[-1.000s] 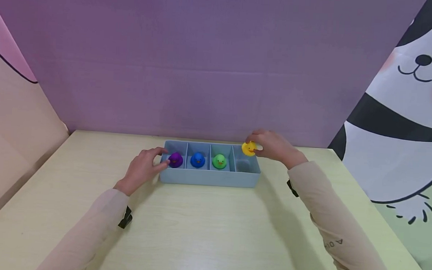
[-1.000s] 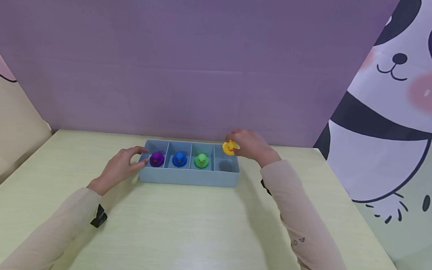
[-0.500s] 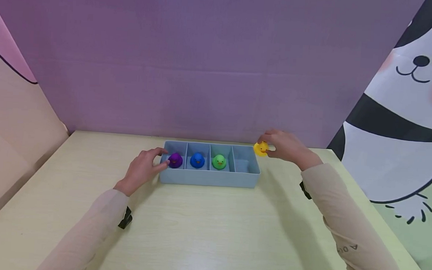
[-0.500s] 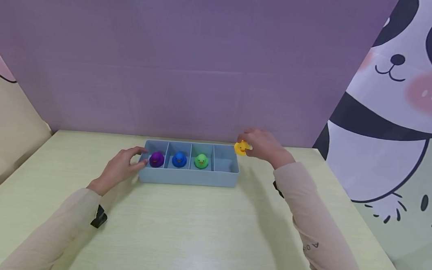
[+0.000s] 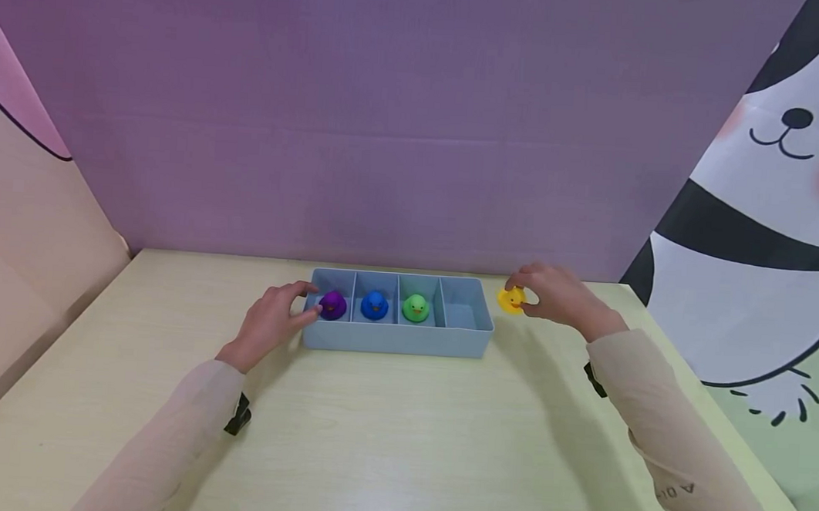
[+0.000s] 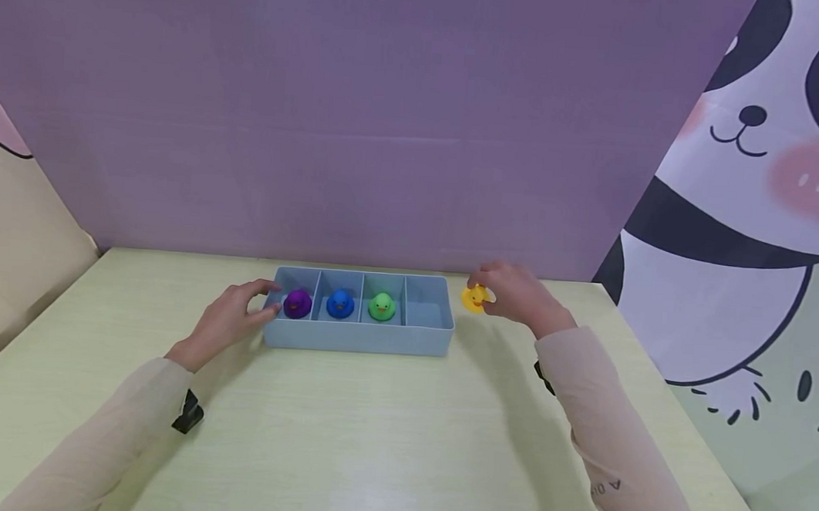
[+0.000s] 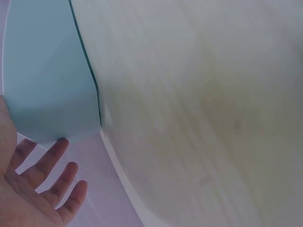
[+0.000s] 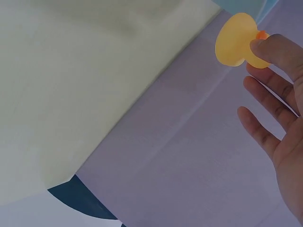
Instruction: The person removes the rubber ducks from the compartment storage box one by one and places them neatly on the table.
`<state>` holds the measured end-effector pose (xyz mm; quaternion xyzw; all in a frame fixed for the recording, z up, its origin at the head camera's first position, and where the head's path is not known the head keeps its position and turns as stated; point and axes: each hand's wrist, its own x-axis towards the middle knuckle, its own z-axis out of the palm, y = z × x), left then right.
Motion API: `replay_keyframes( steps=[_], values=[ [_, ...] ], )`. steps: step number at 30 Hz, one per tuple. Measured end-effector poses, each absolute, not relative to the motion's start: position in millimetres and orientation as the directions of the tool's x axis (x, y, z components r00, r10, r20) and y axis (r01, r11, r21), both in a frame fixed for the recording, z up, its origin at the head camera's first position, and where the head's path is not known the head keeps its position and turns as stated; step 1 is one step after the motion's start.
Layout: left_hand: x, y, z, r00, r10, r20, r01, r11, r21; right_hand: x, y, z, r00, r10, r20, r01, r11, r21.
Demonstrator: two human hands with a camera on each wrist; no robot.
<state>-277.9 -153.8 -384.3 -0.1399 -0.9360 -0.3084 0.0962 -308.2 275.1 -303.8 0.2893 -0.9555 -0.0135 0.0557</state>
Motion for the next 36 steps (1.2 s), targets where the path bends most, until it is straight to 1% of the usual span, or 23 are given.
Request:
replay_keyframes(
  steps=[3, 9, 19, 27, 36],
  values=[
    [-278.3, -153.7, -384.6, -0.943, 0.201, 0.264, 0.318, 0.773, 0.549, -306.7, 278.4, -311.1, -0.823, -0.559, 0.102, -0.557, 0.829, 0.054],
    [-277.7, -152.7, -385.0, -0.947, 0.197, 0.253, 0.309, 0.772, 0.556, -304.2, 283.3, -326.3, -0.835, -0.547, 0.055, -0.545, 0.837, 0.04],
    [-276.3, -151.8, -383.4, -0.943, 0.2, 0.267, 0.321, 0.762, 0.562, -300.9, 286.5, -343.9, -0.827, -0.562, 0.036, -0.561, 0.827, 0.013],
    [-275.9, -151.7, -383.6, -0.947, 0.198, 0.252, 0.311, 0.761, 0.57, -301.4, 288.7, -353.3, -0.838, -0.546, 0.009, -0.546, 0.838, -0.012],
    [-276.5, -151.7, -384.2, -0.946, 0.196, 0.26, 0.314, 0.76, 0.569, -301.7, 289.9, -355.6, -0.836, -0.549, 0.02, -0.549, 0.836, -0.014]
  ],
)
